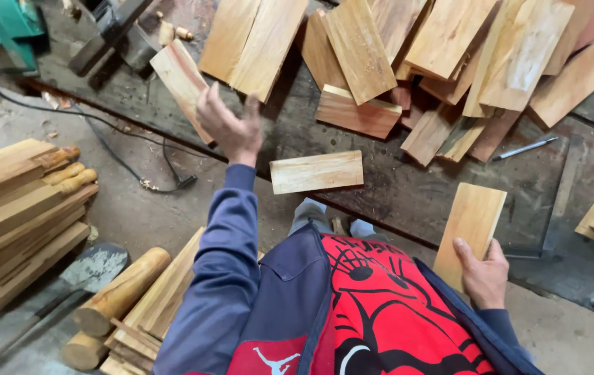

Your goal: Measuring, marking, and sorting wood blocks on a workbench using a try square and a pen.

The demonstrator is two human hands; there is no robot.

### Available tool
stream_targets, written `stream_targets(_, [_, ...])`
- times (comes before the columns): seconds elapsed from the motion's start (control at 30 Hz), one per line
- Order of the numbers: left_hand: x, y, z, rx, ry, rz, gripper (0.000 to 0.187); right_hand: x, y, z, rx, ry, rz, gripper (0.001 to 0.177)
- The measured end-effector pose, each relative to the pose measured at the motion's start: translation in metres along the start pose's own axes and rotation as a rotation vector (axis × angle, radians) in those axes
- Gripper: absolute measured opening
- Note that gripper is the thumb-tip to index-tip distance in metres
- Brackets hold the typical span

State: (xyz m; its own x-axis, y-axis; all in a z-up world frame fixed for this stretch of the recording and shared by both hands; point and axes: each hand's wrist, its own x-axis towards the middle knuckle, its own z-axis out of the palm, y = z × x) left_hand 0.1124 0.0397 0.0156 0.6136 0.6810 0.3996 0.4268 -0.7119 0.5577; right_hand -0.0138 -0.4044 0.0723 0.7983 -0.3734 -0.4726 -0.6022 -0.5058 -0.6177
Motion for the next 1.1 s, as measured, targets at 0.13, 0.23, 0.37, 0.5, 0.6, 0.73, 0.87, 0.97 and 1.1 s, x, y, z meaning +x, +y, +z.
stream_targets(0.13, [0.026,0.005,0.039,0.156,-0.481,0.135,0.099,-0.011,0.015,0.001,-0.078,0.061,-0.066,0.029])
stream_targets(0.23, [0.032,0.015,0.025,0.165,-0.427,0.254,0.081,-0.008,0.017,-0.004,-0.323,0.144,-0.298,0.031])
stream_targets(0.37, [-0.005,0.053,-0.055,-0.264,-0.338,0.339,0.077,0.050,0.069,-0.006,-0.491,0.258,-0.908,0.048])
stream_targets(0.5, [-0.065,0.094,-0.109,-0.014,-0.281,0.676,0.079,0.077,0.080,0.003,-0.702,0.291,-1.090,0.055])
stream_targets(0.6, [-0.111,0.117,-0.112,-0.125,-0.524,0.727,0.094,0.064,0.083,0.003,-0.651,0.035,-1.011,0.055])
stream_targets(0.73, [-0.166,0.147,-0.095,-0.221,-0.853,0.616,0.089,0.060,0.096,-0.009,-0.619,0.079,-0.943,0.059])
stream_targets(0.87, [-0.204,0.180,-0.084,-0.299,-1.110,0.683,0.088,0.052,0.053,-0.060,0.832,-0.594,-0.131,0.100])
stream_targets(0.97, [-0.226,0.216,-0.072,-0.211,-1.038,0.876,0.090,0.061,0.080,-0.058,1.150,-0.590,0.187,0.030])
stream_targets(1.1, [-0.278,0.307,-0.084,-0.668,-1.075,0.646,0.113,0.064,0.101,-0.051,1.196,-0.488,0.084,0.049])
